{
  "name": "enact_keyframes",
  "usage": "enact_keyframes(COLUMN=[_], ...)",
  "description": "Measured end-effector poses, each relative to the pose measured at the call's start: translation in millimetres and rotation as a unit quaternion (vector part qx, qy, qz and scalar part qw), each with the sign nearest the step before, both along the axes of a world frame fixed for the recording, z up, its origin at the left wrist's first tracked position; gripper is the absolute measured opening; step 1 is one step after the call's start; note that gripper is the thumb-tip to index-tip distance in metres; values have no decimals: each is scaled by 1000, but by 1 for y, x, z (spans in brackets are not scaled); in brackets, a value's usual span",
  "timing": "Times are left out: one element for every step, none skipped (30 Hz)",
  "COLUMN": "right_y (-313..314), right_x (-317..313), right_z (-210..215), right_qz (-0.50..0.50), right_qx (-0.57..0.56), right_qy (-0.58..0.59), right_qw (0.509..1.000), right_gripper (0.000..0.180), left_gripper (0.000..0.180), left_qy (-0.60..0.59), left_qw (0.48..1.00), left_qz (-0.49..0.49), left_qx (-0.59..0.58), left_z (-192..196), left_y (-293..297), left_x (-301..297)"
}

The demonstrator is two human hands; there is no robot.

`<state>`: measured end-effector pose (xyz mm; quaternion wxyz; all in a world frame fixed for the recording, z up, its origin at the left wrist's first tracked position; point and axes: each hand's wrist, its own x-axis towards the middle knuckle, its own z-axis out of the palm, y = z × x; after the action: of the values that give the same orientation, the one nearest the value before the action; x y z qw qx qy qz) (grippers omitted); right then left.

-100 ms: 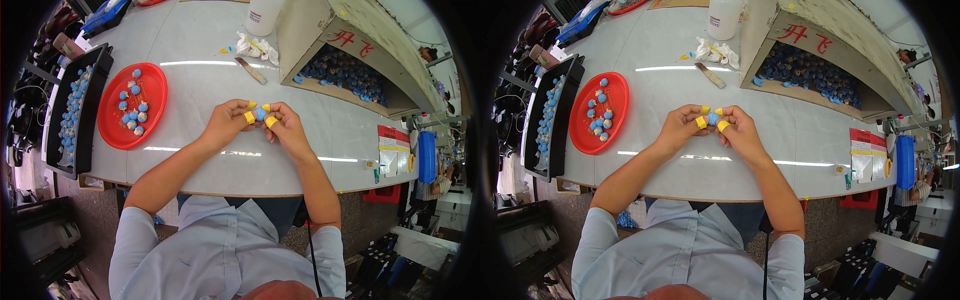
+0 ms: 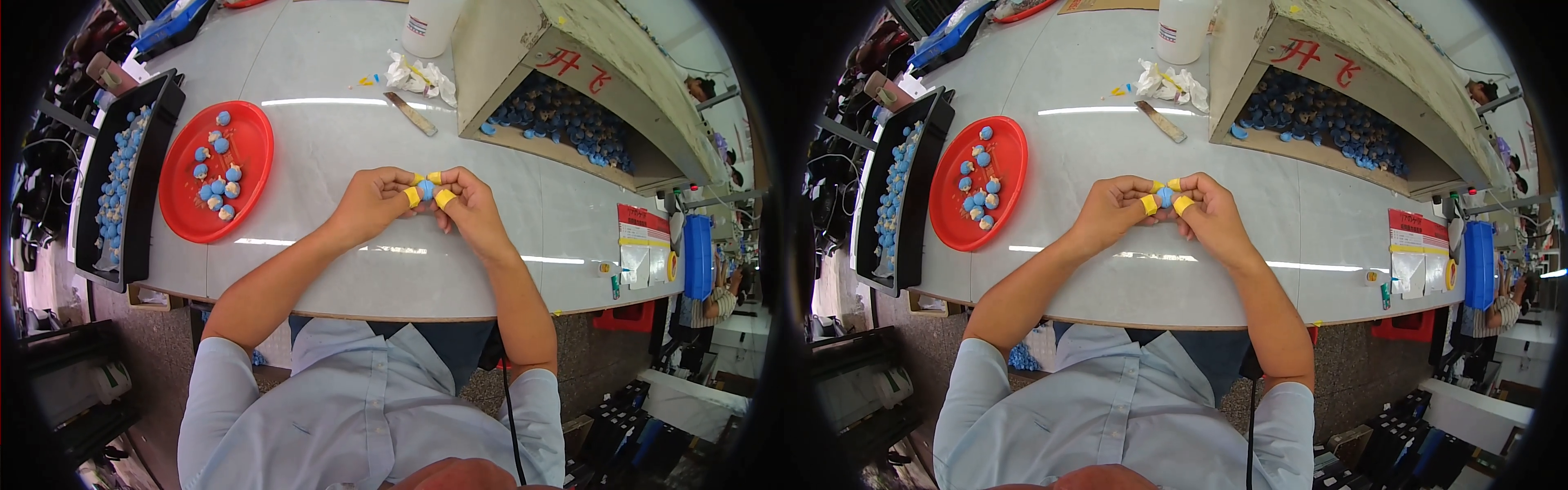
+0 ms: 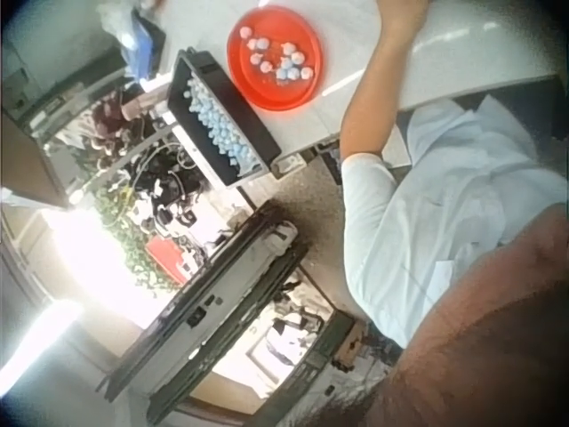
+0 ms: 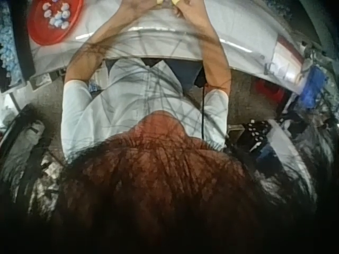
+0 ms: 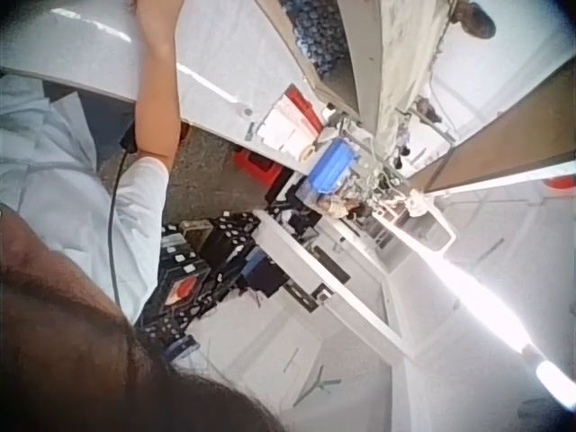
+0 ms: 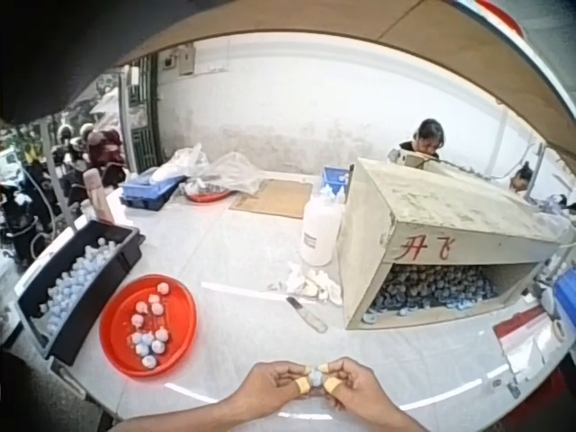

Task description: The person applies glue to small plastic components with a glue applicator, then assembles the parts by hand.

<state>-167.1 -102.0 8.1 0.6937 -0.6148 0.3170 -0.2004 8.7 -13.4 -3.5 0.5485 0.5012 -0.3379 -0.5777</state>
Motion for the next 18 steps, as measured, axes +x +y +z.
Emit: enact_keyframes(right_y=[1,2,3,3,2,2,2,3,3,3,3,3,3,3,2,2,1,1], right_x=[0,1,2,2,2,2,1,1,1,1,2,2,2,2,1,0,0,-1], right_z=[2,6,8,7,6,5,4,4,3,4,5,5,4,1,-1,-4,-6,-8], right_qz=[0,9,17,16,21,26,26,30,35,34,34,34,35,38,40,39,45,50], right_qx=[1,0,-1,1,1,1,3,0,-3,-1,2,4,6,0,-6,-5,-17,-28], right_qy=[0,5,9,10,22,34,34,32,30,30,34,39,40,39,37,37,36,35], right_qw=[1000,1000,1000,1000,1000,999,999,999,999,999,999,999,999,999,999,999,998,998], right_gripper=[16,14,12,12,10,9,9,8,8,8,9,11,11,11,12,12,10,7], left_gripper=[28,28,25,23,23,23,22,22,20,18,18,19,19,19,19,19,19,17], left_qy=[-22,-21,-19,-17,-16,-28,-39,-39,-57,-74,-74,-73,-71,-71,-71,-70,-70,-83], left_qw=[1000,1000,1000,1000,1000,999,999,999,998,997,997,997,997,997,997,997,997,996], left_qz=[-14,-14,-12,-10,-11,-10,-9,-10,-19,-29,-29,-20,-11,-11,-8,-4,-5,-14], left_qx=[-11,-10,-11,-12,-11,-17,-23,-21,-11,0,2,-11,-25,-24,-25,-26,-26,-16], left_z=[-2,-2,-3,-4,-6,-7,-8,-9,-10,-11,-12,-14,-16,-19,-22,-23,-23,-23], left_y=[0,0,0,0,0,0,0,0,0,0,0,0,1,1,0,0,0,0], left_x=[0,0,0,0,0,0,0,0,1,1,1,0,-1,-1,-1,-1,-1,0])
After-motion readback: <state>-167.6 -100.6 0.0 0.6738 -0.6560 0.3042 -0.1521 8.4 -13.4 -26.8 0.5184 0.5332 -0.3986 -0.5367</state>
